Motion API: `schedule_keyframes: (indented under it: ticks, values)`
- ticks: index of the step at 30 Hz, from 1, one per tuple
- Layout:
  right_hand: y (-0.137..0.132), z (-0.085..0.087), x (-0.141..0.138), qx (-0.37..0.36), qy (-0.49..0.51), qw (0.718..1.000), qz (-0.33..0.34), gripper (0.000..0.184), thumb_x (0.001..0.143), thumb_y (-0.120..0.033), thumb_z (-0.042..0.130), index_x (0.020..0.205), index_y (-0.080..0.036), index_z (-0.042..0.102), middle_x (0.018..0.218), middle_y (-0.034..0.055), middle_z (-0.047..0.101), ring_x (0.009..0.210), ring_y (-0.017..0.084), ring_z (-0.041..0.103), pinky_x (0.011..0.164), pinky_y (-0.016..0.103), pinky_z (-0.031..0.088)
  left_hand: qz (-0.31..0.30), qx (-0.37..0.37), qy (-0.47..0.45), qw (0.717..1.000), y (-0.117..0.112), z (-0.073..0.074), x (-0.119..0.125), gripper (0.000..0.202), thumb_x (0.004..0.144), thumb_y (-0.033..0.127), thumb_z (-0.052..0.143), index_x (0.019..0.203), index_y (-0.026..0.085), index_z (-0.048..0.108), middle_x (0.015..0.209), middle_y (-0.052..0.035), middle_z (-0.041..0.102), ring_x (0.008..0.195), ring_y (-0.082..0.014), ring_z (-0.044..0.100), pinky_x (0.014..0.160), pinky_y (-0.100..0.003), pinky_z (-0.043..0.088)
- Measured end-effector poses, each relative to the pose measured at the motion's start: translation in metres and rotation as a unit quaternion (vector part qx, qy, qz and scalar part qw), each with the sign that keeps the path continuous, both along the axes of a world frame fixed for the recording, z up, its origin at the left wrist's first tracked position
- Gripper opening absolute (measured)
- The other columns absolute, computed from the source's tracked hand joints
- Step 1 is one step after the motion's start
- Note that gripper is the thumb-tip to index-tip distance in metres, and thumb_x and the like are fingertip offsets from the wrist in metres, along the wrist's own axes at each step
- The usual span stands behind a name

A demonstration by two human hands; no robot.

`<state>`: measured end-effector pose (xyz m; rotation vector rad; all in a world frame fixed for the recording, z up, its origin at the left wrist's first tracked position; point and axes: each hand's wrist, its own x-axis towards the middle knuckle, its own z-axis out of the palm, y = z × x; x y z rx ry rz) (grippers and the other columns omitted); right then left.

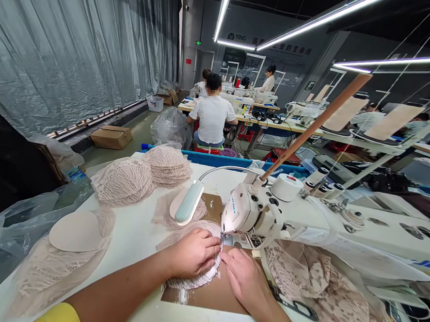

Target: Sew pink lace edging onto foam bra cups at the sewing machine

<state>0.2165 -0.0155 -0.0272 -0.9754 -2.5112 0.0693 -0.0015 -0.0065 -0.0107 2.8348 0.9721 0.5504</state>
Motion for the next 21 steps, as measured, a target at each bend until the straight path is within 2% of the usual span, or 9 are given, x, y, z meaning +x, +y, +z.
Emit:
schedule_keyframes:
  ticks: [10,16,21]
  values:
    - [0.0005,-0.0007,-0.0004,0.01,-0.006,1.0,-0.002,0.036,0.087,-0.007,0.039,0.108,-0.017,0.066,0.078,0.0064,0.06,0.07,0.017,0.055,0.062,0.027,0.041,-0.004,0.007,-0.006,1.0,0.0012,-0.0036,-0.0004,0.033,0.09,0.029,0.046,0.118,0.016,0.056,0.115,-0.0101,0.063,0.091,-0.0228,0.054,0.081,-0.036,0.042]
    - [-0.0012,0.0062,-0.002,0.017,-0.015,1.0,-0.004,0.035,0.088,-0.008,0.04,0.108,-0.019,0.066,0.077,0.005,0.06,0.069,0.016,0.055,0.063,0.027,0.041,-0.015,-0.002,-0.004,1.0,0.0027,-0.0028,-0.0022,0.035,0.092,0.03,0.045,0.12,0.013,0.058,0.122,-0.0113,0.062,0.098,-0.0242,0.055,0.085,-0.038,0.043]
    - [-0.0012,0.0055,0.0003,-0.011,-0.037,0.999,-0.016,0.033,0.089,-0.011,0.044,0.111,-0.018,0.067,0.08,0.0057,0.063,0.071,0.016,0.055,0.065,0.028,0.041,-0.028,-0.031,0.018,0.999,0.0053,-0.0011,-0.0028,0.039,0.095,0.031,0.04,0.123,0.01,0.057,0.129,-0.0121,0.058,0.105,-0.0268,0.053,0.091,-0.041,0.042]
